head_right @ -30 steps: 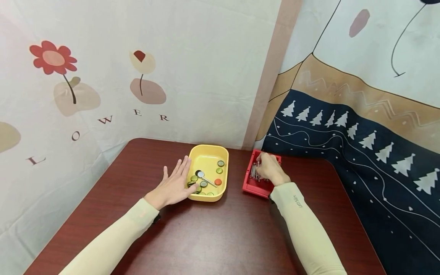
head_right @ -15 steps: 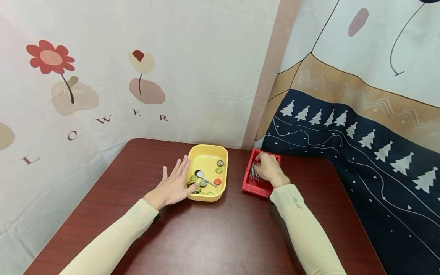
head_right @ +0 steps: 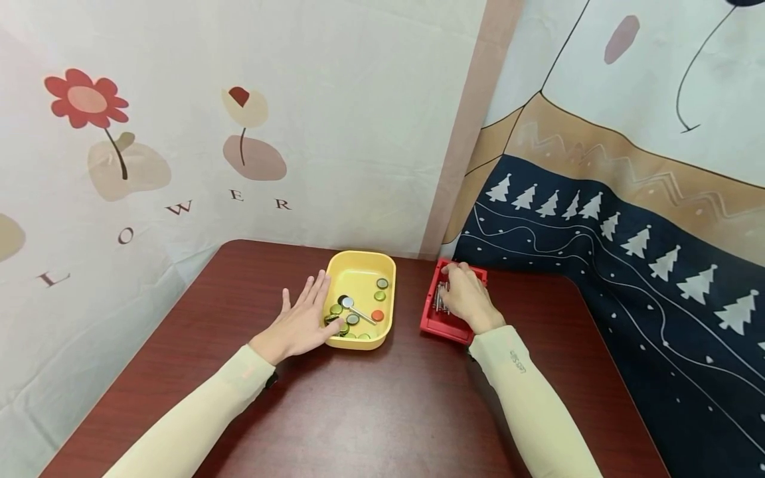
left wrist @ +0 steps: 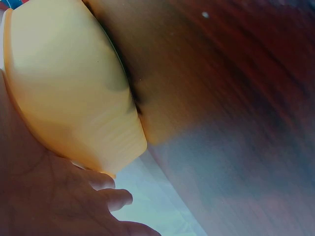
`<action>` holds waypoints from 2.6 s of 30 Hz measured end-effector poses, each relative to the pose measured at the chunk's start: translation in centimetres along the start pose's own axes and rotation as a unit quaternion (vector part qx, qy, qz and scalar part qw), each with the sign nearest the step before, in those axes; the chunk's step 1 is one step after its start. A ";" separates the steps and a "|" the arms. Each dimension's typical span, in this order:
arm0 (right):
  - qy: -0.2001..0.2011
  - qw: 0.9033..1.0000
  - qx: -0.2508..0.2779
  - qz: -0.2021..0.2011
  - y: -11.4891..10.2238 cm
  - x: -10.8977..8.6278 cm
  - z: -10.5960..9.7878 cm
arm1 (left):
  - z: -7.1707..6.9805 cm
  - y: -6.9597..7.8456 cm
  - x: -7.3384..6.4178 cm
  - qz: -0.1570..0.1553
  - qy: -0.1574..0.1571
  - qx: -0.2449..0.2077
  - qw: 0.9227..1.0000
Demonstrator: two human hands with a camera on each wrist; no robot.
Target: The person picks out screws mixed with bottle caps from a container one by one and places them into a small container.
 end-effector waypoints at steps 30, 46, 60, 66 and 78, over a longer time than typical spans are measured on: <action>-0.010 0.979 -0.061 -0.192 -9.5 -0.5 2.6 | 0.1 -0.1 0.2 0.005 0.003 0.005 1.000; -0.197 0.947 -0.108 -0.230 -14.5 1.7 6.5 | -0.1 -0.1 0.1 0.000 -0.003 0.011 1.000; -0.261 0.914 -0.162 -0.264 -16.2 3.8 10.0 | -0.1 0.1 0.3 0.007 0.000 0.012 1.000; -0.282 0.914 -0.162 -0.244 -17.5 3.3 10.1 | -0.1 0.0 0.3 0.004 0.002 0.008 1.000; -0.287 0.912 -0.178 -0.234 -17.8 3.1 10.6 | 0.1 -0.1 0.3 0.003 0.002 0.009 1.000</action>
Point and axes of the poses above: each hand's wrist, its own x-axis towards the middle knuckle, its own z-axis out of the palm, y = z × x, the point moved 6 cm from there along x, towards the middle knuckle
